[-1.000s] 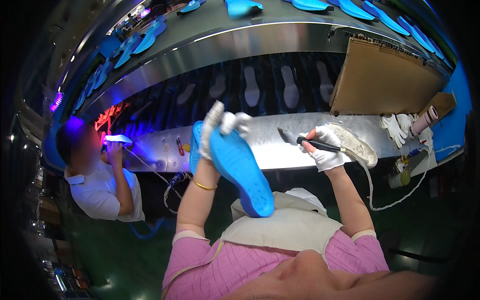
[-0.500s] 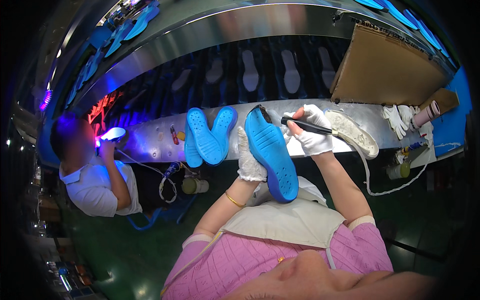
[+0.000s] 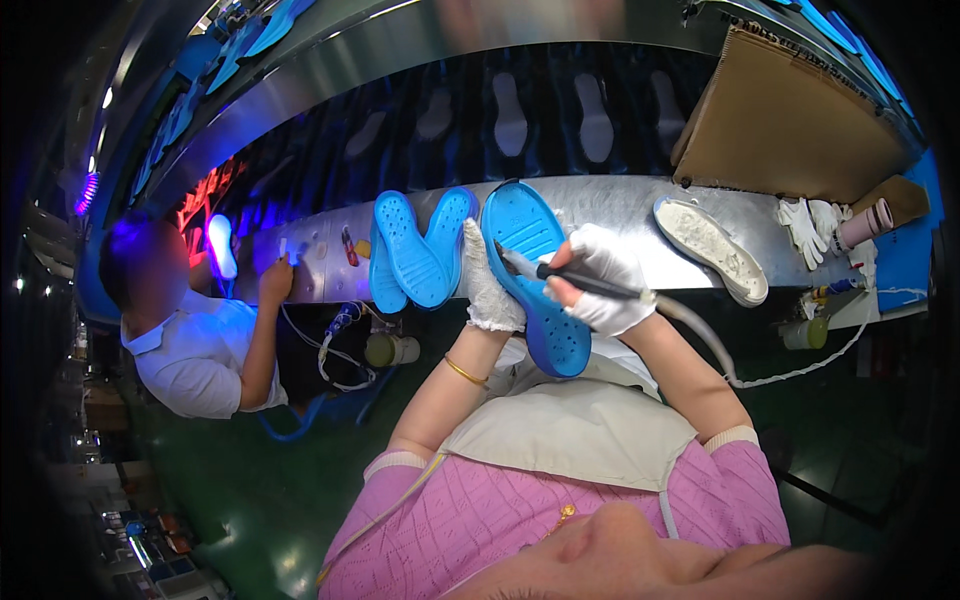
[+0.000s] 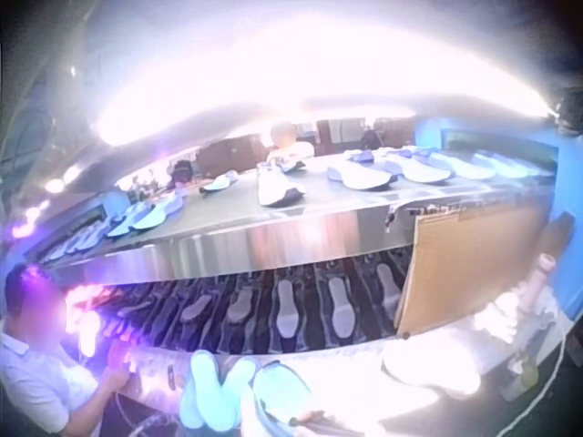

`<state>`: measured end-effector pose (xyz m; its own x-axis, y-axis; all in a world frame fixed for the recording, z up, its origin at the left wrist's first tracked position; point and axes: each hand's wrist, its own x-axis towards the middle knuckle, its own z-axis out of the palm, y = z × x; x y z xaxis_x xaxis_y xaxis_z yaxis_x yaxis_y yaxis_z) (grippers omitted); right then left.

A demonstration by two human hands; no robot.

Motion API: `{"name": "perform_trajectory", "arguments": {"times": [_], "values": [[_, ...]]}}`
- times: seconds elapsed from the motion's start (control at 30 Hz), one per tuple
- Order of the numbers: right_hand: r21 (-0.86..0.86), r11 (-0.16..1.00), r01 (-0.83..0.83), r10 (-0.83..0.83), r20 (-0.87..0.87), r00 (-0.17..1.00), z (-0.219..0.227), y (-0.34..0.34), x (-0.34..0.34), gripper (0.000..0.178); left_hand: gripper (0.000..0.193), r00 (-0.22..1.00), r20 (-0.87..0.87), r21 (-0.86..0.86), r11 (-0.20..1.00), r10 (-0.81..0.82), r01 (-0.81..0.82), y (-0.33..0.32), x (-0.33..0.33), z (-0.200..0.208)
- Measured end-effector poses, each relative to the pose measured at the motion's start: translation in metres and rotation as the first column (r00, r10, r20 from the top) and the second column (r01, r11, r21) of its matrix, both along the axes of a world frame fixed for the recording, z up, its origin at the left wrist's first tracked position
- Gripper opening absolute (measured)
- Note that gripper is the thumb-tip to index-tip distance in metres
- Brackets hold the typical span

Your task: The person applies adhesive to shoe soles using a brush tool and places the coated soles onto an overhead conveyor belt.

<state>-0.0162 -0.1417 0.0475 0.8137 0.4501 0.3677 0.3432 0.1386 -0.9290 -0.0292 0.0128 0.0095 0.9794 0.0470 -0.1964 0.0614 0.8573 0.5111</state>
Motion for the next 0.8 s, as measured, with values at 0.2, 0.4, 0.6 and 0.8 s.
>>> {"name": "perform_trajectory", "arguments": {"times": [0.2,0.4,0.6,0.8], "values": [[-0.136,0.990,-0.036,0.071,0.259,0.963,-0.002,-0.009,-0.008,0.014,0.085,0.998,0.031,0.018,0.998,-0.055,0.054,0.009,0.000,0.007],[0.033,0.998,-0.049,0.055,-0.244,0.968,-0.031,-0.035,-0.013,0.012,0.097,0.911,0.087,0.090,0.914,-0.404,0.397,0.007,-0.034,0.002],[0.135,0.984,-0.119,0.160,-0.359,0.919,-0.028,-0.030,-0.025,0.008,0.096,0.937,-0.085,0.227,0.909,-0.339,0.349,-0.005,-0.037,-0.010],[0.069,0.997,0.015,-0.003,-0.159,0.987,-0.021,-0.017,-0.004,0.005,0.113,0.982,0.092,0.094,0.983,-0.163,0.155,-0.008,0.001,0.004]]}}
